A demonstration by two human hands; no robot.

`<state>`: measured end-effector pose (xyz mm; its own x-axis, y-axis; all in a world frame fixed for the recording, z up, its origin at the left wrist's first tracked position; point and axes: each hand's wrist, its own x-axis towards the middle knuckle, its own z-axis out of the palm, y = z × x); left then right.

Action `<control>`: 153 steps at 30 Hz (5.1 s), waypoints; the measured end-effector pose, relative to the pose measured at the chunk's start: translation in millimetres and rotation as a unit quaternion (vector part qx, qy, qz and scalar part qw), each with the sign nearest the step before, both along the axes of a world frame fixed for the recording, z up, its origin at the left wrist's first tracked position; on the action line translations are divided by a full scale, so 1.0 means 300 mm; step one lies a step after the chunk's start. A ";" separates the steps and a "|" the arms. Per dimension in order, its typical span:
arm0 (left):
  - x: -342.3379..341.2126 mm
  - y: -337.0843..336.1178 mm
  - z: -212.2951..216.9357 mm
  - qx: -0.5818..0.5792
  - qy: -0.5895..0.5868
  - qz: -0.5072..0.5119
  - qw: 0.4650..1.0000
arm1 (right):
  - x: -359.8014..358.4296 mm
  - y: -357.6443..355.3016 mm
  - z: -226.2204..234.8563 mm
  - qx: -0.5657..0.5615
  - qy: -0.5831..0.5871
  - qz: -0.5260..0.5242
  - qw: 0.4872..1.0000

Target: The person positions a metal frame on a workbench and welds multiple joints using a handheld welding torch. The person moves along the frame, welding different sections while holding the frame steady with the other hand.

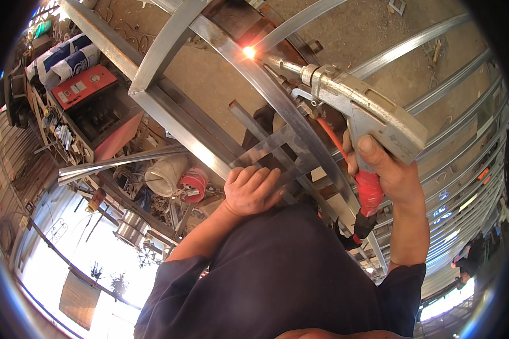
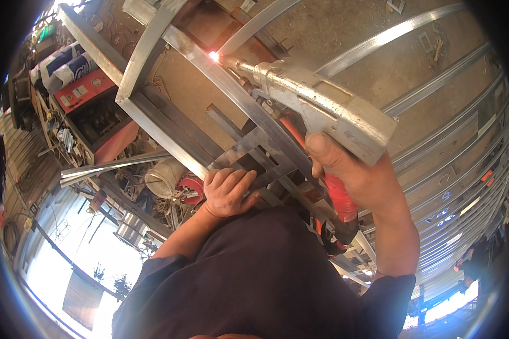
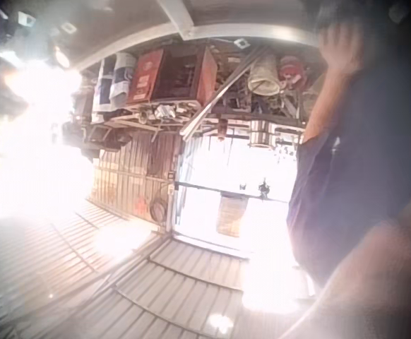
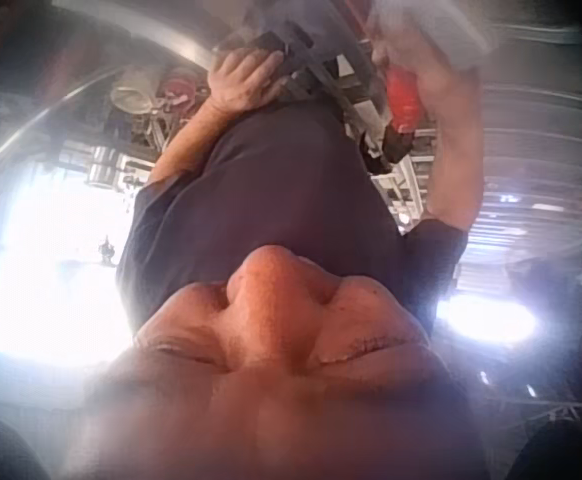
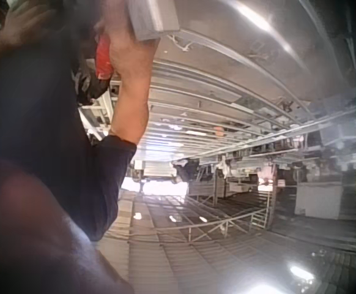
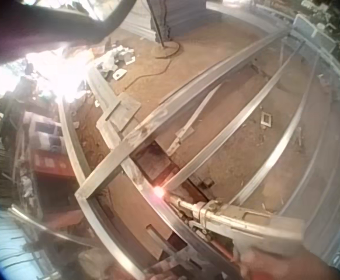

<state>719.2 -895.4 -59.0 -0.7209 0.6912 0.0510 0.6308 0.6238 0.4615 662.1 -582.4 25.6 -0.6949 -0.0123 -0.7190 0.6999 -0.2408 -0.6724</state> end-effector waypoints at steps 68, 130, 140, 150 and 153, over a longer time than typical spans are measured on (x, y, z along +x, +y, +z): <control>0.020 -0.010 -0.015 -0.007 0.006 0.002 1.000 | 0.010 -0.034 0.021 0.025 0.018 0.026 0.999; 0.009 -0.004 -0.013 0.006 0.004 0.004 1.000 | 0.058 -0.011 0.010 0.040 0.049 0.027 0.998; 0.010 -0.009 -0.014 0.001 -0.003 -0.002 1.000 | 0.034 -0.017 -0.011 0.013 0.047 0.006 0.999; 0.011 -0.007 -0.016 0.001 0.001 0.000 1.000 | 0.033 -0.010 -0.007 0.012 0.045 0.032 0.998; 0.016 -0.009 -0.016 -0.005 0.008 -0.003 1.000 | 0.033 -0.006 -0.011 0.007 0.046 0.034 0.998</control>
<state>723.9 -898.2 -63.9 -0.7162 0.6956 0.0564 0.6418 0.6247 0.4447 671.9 -584.4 22.2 -0.7561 -0.0518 -0.6524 0.6492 -0.1846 -0.7378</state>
